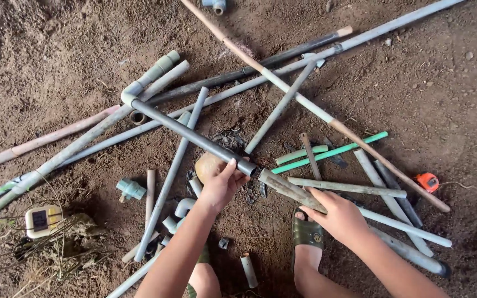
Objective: The person uses a hacksaw to cut a grey PVC pipe resting on a coconut. After cutting, they inspect the pipe ends and attempt to fit two pieces together. They then use a tape measure to measure the length of a pipe segment.
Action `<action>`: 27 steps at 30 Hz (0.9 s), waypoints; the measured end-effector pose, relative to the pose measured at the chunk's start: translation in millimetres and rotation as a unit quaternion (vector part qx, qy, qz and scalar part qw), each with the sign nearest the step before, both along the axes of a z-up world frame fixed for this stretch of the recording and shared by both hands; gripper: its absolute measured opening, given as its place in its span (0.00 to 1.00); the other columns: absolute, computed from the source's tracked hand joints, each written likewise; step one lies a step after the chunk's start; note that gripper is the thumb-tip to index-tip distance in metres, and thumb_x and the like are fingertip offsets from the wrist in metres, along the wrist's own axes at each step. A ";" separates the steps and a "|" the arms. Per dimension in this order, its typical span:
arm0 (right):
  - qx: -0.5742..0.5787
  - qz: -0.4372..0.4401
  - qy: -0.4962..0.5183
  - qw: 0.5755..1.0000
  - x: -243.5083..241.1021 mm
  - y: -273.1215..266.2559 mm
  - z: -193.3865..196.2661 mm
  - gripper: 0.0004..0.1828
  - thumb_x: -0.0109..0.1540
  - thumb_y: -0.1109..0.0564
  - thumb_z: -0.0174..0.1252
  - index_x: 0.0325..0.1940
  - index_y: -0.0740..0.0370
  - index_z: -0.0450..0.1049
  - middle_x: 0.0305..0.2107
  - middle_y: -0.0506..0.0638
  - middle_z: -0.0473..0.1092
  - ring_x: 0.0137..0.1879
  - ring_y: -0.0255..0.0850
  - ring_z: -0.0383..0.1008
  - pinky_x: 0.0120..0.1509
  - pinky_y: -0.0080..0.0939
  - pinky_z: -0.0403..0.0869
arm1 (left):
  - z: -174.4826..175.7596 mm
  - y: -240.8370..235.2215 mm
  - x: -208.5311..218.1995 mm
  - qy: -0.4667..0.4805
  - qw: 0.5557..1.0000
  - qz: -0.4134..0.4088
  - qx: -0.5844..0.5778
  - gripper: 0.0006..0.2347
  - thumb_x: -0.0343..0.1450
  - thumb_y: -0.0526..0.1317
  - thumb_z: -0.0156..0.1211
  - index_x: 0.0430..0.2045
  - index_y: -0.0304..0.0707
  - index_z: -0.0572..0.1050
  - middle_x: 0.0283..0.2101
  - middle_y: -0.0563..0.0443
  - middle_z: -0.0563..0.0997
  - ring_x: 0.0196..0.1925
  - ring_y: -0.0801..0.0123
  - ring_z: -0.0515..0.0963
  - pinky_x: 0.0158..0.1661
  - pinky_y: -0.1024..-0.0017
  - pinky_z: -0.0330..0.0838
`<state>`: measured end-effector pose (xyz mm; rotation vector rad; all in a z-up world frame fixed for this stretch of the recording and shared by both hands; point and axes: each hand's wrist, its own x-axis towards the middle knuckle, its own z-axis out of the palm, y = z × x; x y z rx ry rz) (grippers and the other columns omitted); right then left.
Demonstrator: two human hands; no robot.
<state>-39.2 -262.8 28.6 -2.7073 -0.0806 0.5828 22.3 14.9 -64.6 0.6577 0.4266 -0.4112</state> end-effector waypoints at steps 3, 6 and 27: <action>-0.031 0.020 0.022 0.999 1.7 5.3 12.7 0.27 0.57 0.39 0.55 0.59 0.46 0.66 0.42 0.57 0.73 0.46 0.51 0.77 0.42 0.45 0.80 | 16.6 -7.8 -5.0 0.005 1.000 0.003 -0.006 0.06 0.71 0.38 0.49 0.40 0.41 0.65 0.47 0.41 0.77 0.39 0.60 0.81 0.40 0.66 0.79; -0.064 0.049 0.036 0.996 6.2 16.5 26.3 0.28 0.58 0.39 0.53 0.60 0.45 0.63 0.43 0.56 0.71 0.46 0.51 0.76 0.42 0.44 0.79 | 28.0 -13.9 -8.2 -0.001 1.000 0.003 0.006 0.07 0.71 0.39 0.50 0.38 0.40 0.63 0.48 0.39 0.77 0.40 0.60 0.81 0.41 0.65 0.78; -0.161 0.077 0.032 0.983 -5.4 8.3 -5.6 0.32 0.58 0.36 0.49 0.63 0.47 0.58 0.39 0.47 0.71 0.23 0.40 0.75 0.20 0.38 0.73 | 24.9 -38.6 -8.4 0.062 0.993 -0.035 0.093 0.08 0.71 0.41 0.45 0.39 0.38 0.62 0.49 0.40 0.75 0.52 0.52 0.76 0.56 0.58 0.69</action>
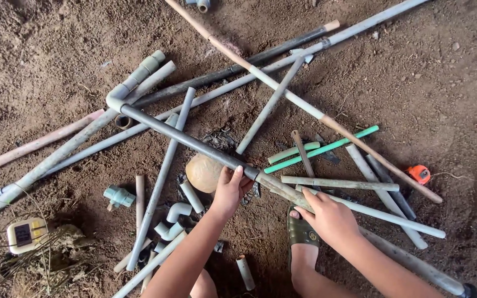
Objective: The person uses a hacksaw to cut a grey PVC pipe resting on a coconut. After cutting, they inspect the pipe ends and attempt to fit two pieces together. They then use a tape measure to measure the length of a pipe segment.
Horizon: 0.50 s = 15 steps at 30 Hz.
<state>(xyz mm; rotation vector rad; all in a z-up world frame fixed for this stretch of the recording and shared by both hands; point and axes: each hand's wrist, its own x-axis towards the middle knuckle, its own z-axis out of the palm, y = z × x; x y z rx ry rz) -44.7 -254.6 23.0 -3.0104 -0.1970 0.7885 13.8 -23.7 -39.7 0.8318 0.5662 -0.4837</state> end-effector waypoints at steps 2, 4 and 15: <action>0.013 -0.011 0.006 1.000 -1.2 4.1 5.1 0.34 0.57 0.35 0.49 0.64 0.47 0.57 0.40 0.48 0.70 0.22 0.39 0.75 0.20 0.37 0.74 | -2.9 -1.0 -0.8 0.004 1.000 0.008 -0.003 0.09 0.71 0.40 0.45 0.40 0.37 0.62 0.49 0.40 0.75 0.52 0.52 0.76 0.56 0.57 0.69; 0.025 -0.019 0.010 0.999 -2.3 4.8 4.3 0.35 0.57 0.34 0.48 0.64 0.48 0.57 0.41 0.48 0.70 0.22 0.39 0.75 0.19 0.37 0.75 | -0.8 -0.9 -0.5 0.006 1.000 0.018 -0.007 0.09 0.71 0.40 0.46 0.40 0.37 0.62 0.49 0.41 0.74 0.52 0.53 0.76 0.55 0.57 0.70; 0.020 -0.061 0.091 0.994 0.3 8.7 1.0 0.30 0.58 0.34 0.46 0.62 0.42 0.57 0.44 0.46 0.69 0.29 0.43 0.76 0.27 0.41 0.75 | 9.1 0.3 -3.7 0.042 0.999 0.003 0.023 0.10 0.71 0.38 0.45 0.43 0.34 0.62 0.48 0.37 0.75 0.51 0.50 0.76 0.54 0.59 0.71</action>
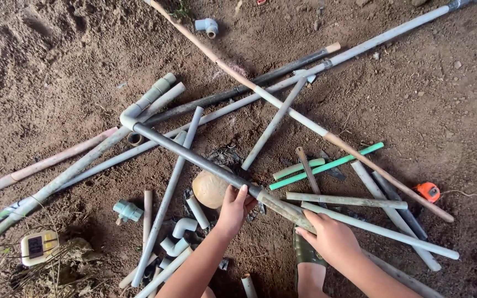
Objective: The person uses a hacksaw to cut a grey PVC pipe resting on a coconut. After cutting, they inspect the pipe ends and attempt to fit two pieces together. They then use a tape measure to measure the length of a pipe segment.
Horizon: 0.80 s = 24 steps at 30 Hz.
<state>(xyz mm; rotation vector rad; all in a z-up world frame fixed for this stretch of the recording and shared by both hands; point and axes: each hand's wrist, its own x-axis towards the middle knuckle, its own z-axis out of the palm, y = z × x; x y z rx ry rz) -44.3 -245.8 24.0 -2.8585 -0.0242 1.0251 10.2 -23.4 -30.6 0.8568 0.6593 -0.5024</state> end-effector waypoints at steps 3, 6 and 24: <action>0.053 -0.082 0.052 0.994 4.8 2.6 5.6 0.33 0.57 0.35 0.49 0.63 0.46 0.58 0.44 0.42 0.72 0.42 0.38 0.76 0.40 0.37 0.74 | 1.8 -1.5 1.5 0.011 1.000 0.003 0.011 0.09 0.71 0.39 0.45 0.42 0.35 0.63 0.47 0.40 0.75 0.50 0.54 0.77 0.53 0.61 0.72; 0.082 -0.173 0.134 0.972 17.9 13.7 33.9 0.33 0.57 0.38 0.53 0.65 0.45 0.58 0.38 0.39 0.76 0.28 0.30 0.71 0.29 0.28 0.65 | -2.4 0.9 -1.7 -0.011 1.000 0.001 -0.001 0.09 0.71 0.39 0.45 0.42 0.35 0.63 0.49 0.39 0.75 0.52 0.54 0.76 0.55 0.60 0.71; 0.134 -0.061 0.105 0.983 -5.0 -9.5 -25.0 0.32 0.57 0.37 0.54 0.63 0.41 0.59 0.33 0.36 0.72 0.23 0.26 0.64 0.25 0.26 0.63 | 19.5 97.5 -37.3 0.085 0.964 0.239 0.084 0.12 0.70 0.43 0.52 0.21 0.48 0.56 0.15 0.61 0.50 0.15 0.78 0.48 0.19 0.78 0.43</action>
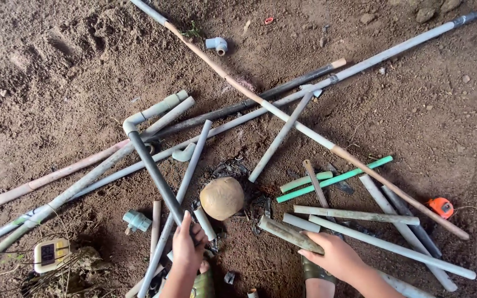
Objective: The person uses a hacksaw to cut a grey PVC pipe resting on a coconut. After cutting, they inspect the pipe ends and attempt to fit two pieces together. They then use a tape measure to measure the length of a pipe segment.
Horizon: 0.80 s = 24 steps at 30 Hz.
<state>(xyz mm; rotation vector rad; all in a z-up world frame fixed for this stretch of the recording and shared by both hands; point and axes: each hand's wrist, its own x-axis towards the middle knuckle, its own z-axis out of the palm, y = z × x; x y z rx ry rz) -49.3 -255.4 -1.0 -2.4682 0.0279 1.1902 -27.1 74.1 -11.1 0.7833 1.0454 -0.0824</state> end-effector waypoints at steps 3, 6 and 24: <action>0.019 0.004 -0.003 1.000 -0.3 1.7 -1.4 0.30 0.57 0.38 0.55 0.62 0.41 0.61 0.32 0.35 0.72 0.27 0.26 0.69 0.27 0.24 0.68 | -19.8 15.8 -3.9 -0.049 0.997 0.006 -0.056 0.11 0.70 0.37 0.52 0.20 0.46 0.56 0.15 0.61 0.52 0.14 0.80 0.48 0.18 0.80 0.43; 0.035 0.021 -0.032 0.999 -3.9 -1.0 -14.0 0.29 0.56 0.38 0.56 0.60 0.39 0.62 0.30 0.35 0.73 0.26 0.26 0.69 0.26 0.25 0.69 | -26.7 22.3 -7.1 -0.095 0.989 -0.004 -0.116 0.07 0.70 0.33 0.46 0.22 0.45 0.57 0.14 0.63 0.49 0.12 0.83 0.47 0.17 0.81 0.41; 0.016 -0.003 -0.028 0.999 -2.3 -9.4 -23.3 0.30 0.54 0.33 0.57 0.58 0.41 0.66 0.50 0.35 0.72 0.53 0.30 0.74 0.54 0.27 0.71 | -15.7 49.7 -8.7 -0.341 0.714 0.027 -0.611 0.04 0.68 0.30 0.44 0.25 0.42 0.63 0.11 0.65 0.61 0.10 0.88 0.58 0.15 0.89 0.50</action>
